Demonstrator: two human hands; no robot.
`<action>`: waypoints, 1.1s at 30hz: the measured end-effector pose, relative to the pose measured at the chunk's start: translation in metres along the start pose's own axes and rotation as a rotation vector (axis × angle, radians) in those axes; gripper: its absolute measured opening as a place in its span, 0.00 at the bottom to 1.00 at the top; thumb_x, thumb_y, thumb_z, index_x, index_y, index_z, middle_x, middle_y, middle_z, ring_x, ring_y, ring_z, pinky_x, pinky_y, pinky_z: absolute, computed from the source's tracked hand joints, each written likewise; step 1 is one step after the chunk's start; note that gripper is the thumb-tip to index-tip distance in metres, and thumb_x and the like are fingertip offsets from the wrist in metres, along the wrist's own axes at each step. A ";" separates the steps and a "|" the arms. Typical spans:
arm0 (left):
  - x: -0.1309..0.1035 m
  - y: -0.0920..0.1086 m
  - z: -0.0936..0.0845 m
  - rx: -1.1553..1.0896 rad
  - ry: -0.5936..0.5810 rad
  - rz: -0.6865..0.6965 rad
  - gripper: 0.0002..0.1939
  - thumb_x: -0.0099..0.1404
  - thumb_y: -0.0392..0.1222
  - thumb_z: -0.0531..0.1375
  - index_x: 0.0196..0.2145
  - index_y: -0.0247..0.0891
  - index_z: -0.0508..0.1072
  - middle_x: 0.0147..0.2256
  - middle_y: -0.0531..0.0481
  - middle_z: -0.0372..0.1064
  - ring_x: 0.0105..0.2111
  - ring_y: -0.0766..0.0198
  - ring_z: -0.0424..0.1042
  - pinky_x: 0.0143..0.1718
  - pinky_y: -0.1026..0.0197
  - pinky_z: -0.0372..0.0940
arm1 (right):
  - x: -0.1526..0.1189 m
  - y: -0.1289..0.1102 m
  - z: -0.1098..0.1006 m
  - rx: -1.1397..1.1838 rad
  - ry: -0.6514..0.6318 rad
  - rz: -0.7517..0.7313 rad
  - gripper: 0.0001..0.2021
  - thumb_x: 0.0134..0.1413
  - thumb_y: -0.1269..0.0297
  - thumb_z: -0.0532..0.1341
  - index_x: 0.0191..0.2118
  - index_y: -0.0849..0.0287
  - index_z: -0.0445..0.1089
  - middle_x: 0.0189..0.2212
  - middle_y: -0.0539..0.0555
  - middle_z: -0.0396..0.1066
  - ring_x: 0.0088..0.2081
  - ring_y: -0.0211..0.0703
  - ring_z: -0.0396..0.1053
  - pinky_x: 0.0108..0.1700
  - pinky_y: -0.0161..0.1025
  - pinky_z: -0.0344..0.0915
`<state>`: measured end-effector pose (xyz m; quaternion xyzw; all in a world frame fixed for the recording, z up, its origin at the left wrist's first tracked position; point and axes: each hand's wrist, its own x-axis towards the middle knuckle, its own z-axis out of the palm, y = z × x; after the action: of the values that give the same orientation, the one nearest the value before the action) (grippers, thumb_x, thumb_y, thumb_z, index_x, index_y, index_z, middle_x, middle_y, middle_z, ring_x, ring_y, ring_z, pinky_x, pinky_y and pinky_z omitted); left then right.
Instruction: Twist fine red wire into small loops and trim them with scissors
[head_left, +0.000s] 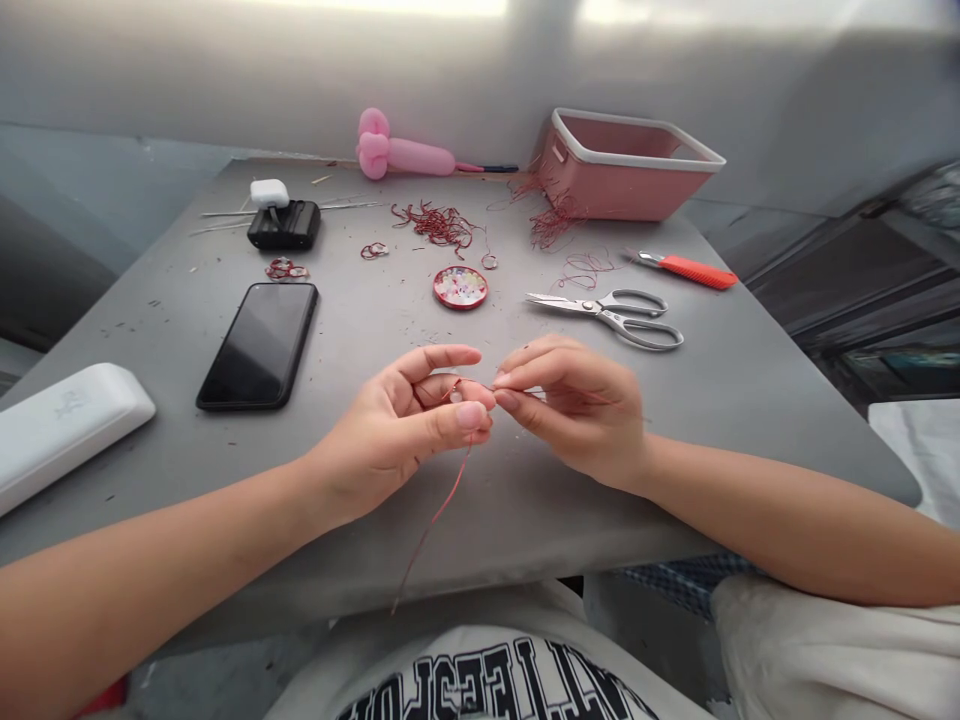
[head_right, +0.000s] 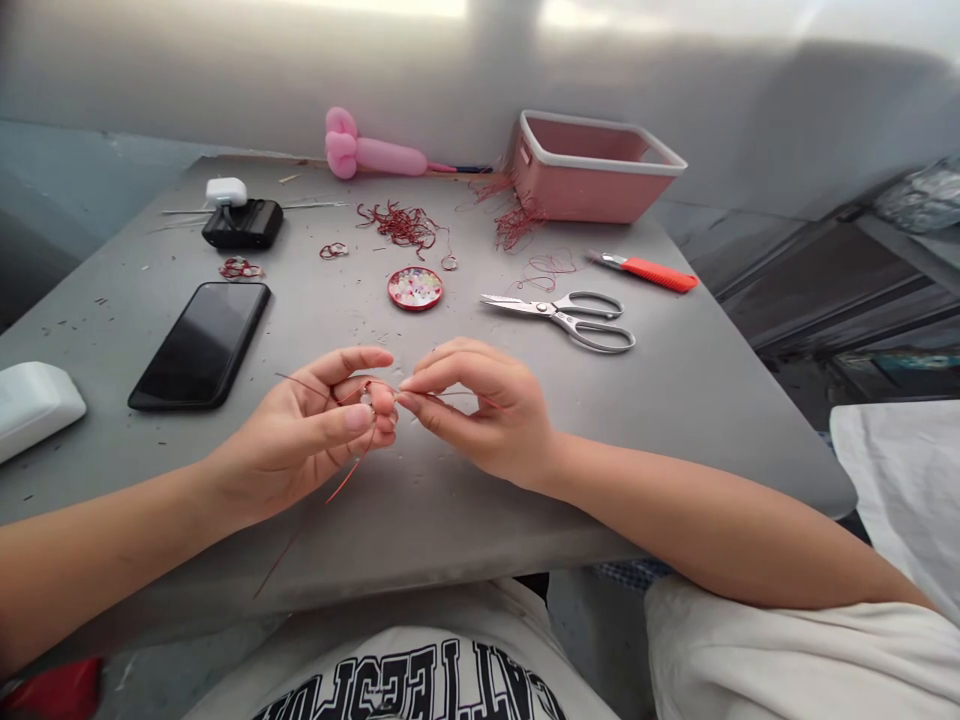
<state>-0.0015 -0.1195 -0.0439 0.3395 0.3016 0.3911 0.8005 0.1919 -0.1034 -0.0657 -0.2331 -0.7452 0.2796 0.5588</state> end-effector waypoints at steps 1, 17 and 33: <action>0.000 0.000 0.001 0.021 0.014 0.007 0.14 0.55 0.33 0.71 0.40 0.40 0.77 0.30 0.56 0.76 0.32 0.71 0.75 0.37 0.69 0.72 | 0.000 0.000 -0.001 -0.036 -0.011 -0.048 0.08 0.51 0.76 0.66 0.35 0.56 0.74 0.30 0.50 0.74 0.34 0.36 0.72 0.37 0.36 0.71; 0.005 0.003 -0.007 -0.012 -0.186 -0.077 0.04 0.57 0.40 0.70 0.33 0.43 0.83 0.30 0.53 0.80 0.30 0.70 0.78 0.36 0.69 0.74 | -0.003 0.000 -0.001 0.704 -0.156 0.680 0.04 0.53 0.65 0.69 0.35 0.57 0.75 0.29 0.48 0.76 0.31 0.33 0.74 0.35 0.33 0.73; 0.010 0.005 -0.007 -0.078 -0.035 -0.050 0.07 0.53 0.38 0.73 0.32 0.39 0.83 0.29 0.53 0.80 0.29 0.71 0.78 0.34 0.72 0.73 | 0.020 -0.004 -0.039 -0.569 0.087 -0.237 0.15 0.49 0.70 0.71 0.43 0.51 0.72 0.42 0.52 0.73 0.47 0.46 0.70 0.54 0.48 0.67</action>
<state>-0.0039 -0.1069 -0.0459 0.3072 0.2807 0.3763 0.8278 0.2237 -0.0867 -0.0406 -0.3033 -0.7909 -0.0175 0.5312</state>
